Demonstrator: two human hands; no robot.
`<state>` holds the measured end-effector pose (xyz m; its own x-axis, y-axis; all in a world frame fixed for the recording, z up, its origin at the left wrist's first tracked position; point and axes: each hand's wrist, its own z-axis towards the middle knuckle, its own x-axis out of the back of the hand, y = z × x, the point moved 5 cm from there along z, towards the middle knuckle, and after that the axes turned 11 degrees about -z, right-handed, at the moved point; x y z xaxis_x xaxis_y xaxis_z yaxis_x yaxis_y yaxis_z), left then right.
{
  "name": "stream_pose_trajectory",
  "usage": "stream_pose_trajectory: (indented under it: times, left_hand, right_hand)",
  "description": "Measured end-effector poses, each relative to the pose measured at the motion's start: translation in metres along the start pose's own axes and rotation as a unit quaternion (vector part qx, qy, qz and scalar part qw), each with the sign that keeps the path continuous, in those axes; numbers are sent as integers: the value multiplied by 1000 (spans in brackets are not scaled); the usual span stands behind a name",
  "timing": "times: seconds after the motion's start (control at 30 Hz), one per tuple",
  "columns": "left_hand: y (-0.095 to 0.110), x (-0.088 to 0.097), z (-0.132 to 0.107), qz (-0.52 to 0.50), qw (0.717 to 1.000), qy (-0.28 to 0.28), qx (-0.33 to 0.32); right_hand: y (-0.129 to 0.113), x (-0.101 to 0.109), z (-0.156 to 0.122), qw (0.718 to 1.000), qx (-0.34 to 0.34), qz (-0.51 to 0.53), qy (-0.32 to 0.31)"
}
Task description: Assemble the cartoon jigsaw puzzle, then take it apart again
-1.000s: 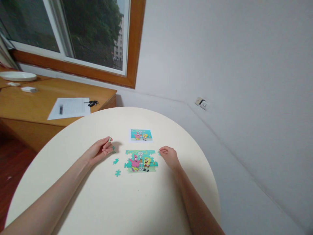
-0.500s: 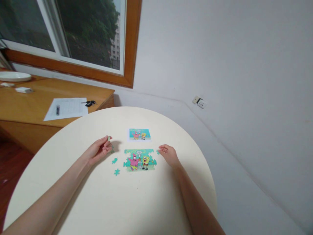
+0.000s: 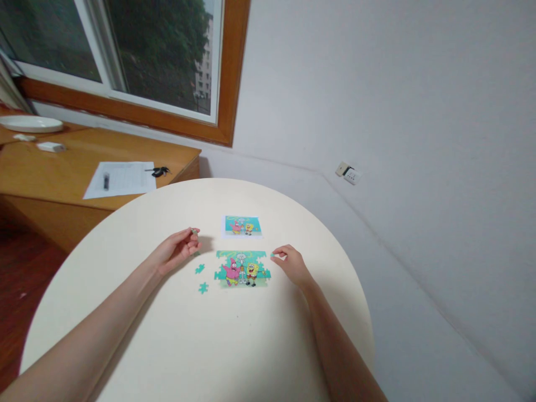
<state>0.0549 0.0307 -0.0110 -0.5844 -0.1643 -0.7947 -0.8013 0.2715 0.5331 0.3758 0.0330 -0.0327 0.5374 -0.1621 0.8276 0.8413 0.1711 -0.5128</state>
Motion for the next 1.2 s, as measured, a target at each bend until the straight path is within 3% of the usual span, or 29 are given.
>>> stream_pose_trajectory:
  times: [0.77,1.2]
  left_hand:
    - [-1,3,4,38,999,-25,-11]
    - [-2,2,6,30,997,-71,-6]
  right_hand:
    - [6,-7,1,997,31,-35,60]
    - [4,-5,1,995,60,-42,71]
